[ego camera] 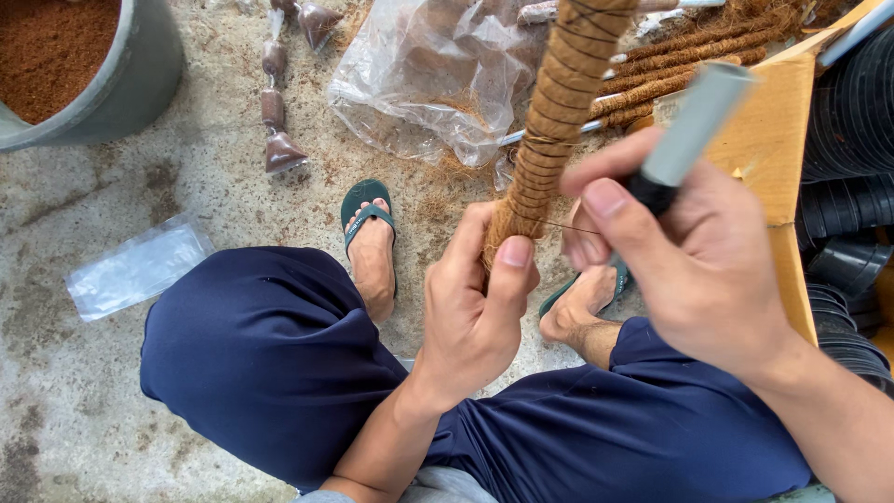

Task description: The person sits on the floor and wraps a thin string around a long cylindrical object covered in fibrous material. They use a white plastic tube to guide the string and secure it in place while rotating the object.

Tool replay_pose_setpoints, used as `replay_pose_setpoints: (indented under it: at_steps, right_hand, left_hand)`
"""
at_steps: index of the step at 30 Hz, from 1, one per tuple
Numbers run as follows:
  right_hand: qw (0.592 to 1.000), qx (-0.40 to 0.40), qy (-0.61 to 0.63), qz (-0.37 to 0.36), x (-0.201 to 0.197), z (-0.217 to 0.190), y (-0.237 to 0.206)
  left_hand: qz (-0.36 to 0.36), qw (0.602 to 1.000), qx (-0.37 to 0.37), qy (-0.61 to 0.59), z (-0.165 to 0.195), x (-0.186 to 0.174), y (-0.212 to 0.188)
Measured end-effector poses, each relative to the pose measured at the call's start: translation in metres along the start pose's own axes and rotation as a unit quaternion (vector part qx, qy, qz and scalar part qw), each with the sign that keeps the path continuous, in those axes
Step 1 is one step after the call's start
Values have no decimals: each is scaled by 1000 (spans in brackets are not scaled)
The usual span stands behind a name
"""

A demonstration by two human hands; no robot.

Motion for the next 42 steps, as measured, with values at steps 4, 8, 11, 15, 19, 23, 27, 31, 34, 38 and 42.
replay_pose_setpoints:
  at_steps: [4,8,11,15,19,23,27,31,34,38,42]
  right_hand:
    - [988,-23,46,-142,10,-15,-2]
    - [963,63,211,-159,4,-1,0]
    - [965,83,192,-154,-1,3,-2]
    - [968,113,174,-144,-4,9,-8]
    - [973,68,185,-122,-8,9,-7]
    - [987,66,109,-96,-11,11,-10]
    - [996,30,16,-79,-12,2,-13]
    - [997,43,16,-56,-14,1,-17]
    - [999,-2,-37,-34,-17,-6,-18]
    - [996,-26,-89,-7,-21,-17,-20]
    - [994,-40,-100,28,-25,-21,-19]
  left_hand:
    - [-12,999,-12,-44,-1,0,-1]
    - [-33,999,-8,-42,1,3,-3]
    - [-40,990,-33,-133,-5,2,-1]
    - [-50,984,-49,-165,-9,0,-1]
    - [-87,967,-84,-226,-11,7,-5]
    - [-102,960,-105,-240,-9,10,-7]
    - [-116,954,-102,-256,-5,11,-9]
    - [-126,943,-122,-284,-8,15,-12]
    - [-115,954,-111,-255,-8,15,-11]
    - [-84,982,-62,-158,-3,11,-7]
    - [-74,991,-26,-113,3,10,-7]
Point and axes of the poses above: each hand's wrist, its own y-axis towards the middle knuckle, its own x-axis out of the palm, z = x × y, the point moved 9 cm from there along y, towards the middle knuckle, and after that the axes turned 3 degrees about y, right-handed, at the moved point
